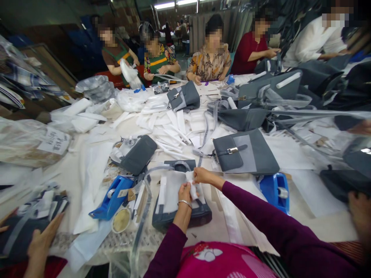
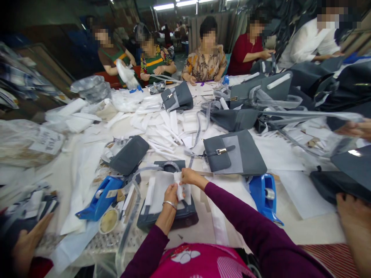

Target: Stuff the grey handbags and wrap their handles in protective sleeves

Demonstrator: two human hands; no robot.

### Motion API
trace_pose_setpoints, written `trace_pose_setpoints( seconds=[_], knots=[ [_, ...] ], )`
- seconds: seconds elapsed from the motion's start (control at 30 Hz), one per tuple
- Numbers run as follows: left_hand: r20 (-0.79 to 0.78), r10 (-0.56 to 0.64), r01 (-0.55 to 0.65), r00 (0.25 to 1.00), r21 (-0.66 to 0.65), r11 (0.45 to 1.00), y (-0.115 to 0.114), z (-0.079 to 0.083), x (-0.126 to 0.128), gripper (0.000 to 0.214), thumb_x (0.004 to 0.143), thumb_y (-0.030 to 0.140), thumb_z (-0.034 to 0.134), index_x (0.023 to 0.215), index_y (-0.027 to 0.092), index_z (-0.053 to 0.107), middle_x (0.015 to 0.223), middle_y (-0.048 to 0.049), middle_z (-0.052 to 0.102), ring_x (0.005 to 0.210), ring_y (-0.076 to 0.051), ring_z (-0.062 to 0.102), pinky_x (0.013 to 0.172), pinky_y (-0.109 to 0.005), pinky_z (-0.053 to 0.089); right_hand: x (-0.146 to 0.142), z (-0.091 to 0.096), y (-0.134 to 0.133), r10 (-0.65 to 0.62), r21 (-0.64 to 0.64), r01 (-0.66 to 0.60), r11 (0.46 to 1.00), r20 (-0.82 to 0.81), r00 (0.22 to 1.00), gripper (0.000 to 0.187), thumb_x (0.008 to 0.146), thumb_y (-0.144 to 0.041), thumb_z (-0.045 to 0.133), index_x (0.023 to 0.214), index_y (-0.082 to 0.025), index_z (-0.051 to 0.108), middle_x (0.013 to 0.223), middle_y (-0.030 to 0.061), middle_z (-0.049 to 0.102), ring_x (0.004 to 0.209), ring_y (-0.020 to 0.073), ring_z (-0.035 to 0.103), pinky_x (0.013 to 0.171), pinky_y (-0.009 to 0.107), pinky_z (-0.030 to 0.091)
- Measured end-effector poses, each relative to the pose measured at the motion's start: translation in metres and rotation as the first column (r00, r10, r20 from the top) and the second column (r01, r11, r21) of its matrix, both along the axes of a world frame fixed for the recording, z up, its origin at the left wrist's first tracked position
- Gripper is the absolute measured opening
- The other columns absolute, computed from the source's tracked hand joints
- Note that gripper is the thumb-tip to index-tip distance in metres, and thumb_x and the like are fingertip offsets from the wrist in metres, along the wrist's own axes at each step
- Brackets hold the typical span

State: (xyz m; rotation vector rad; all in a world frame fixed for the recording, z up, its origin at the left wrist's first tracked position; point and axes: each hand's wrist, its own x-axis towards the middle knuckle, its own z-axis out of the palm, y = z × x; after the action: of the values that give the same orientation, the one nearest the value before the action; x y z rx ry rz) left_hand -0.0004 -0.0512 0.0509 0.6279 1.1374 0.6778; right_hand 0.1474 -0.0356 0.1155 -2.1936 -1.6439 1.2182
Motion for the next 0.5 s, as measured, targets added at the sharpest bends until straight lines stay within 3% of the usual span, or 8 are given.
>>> trace_pose_setpoints(
  seconds=[0.23, 0.5],
  knots=[
    [0.006, -0.006, 0.006, 1.0, 0.006, 1.0, 0.0, 0.001, 0.0, 0.054, 0.054, 0.055, 0.073, 0.085, 0.017, 0.05, 0.056, 0.0025, 0.058, 0.036, -0.012, 0.051, 0.037, -0.024, 0.04, 0.004, -0.023, -0.012, -0.052, 0.051, 0.062, 0.997, -0.177, 0.983, 0.033, 0.067, -0.007, 0.062, 0.098, -0.013, 0.055, 0.075, -0.0007, 0.065, 0.067, 0.0113, 0.06, 0.056, 0.018, 0.04],
    [-0.027, 0.009, -0.008, 1.0, 0.032, 0.999, -0.004, 0.002, 0.0, 0.061, 0.057, 0.054, 0.073, 0.099, 0.015, 0.054, 0.061, 0.0014, 0.06, 0.039, -0.012, 0.053, 0.038, -0.025, 0.042, -0.009, -0.03, 0.0, -0.171, 0.071, 0.179, 0.981, -0.104, 0.98, 0.047, 0.054, -0.006, 0.07, 0.098, -0.012, 0.055, 0.085, 0.0071, 0.065, 0.079, 0.0202, 0.06, 0.063, 0.023, 0.038]
  ],
)
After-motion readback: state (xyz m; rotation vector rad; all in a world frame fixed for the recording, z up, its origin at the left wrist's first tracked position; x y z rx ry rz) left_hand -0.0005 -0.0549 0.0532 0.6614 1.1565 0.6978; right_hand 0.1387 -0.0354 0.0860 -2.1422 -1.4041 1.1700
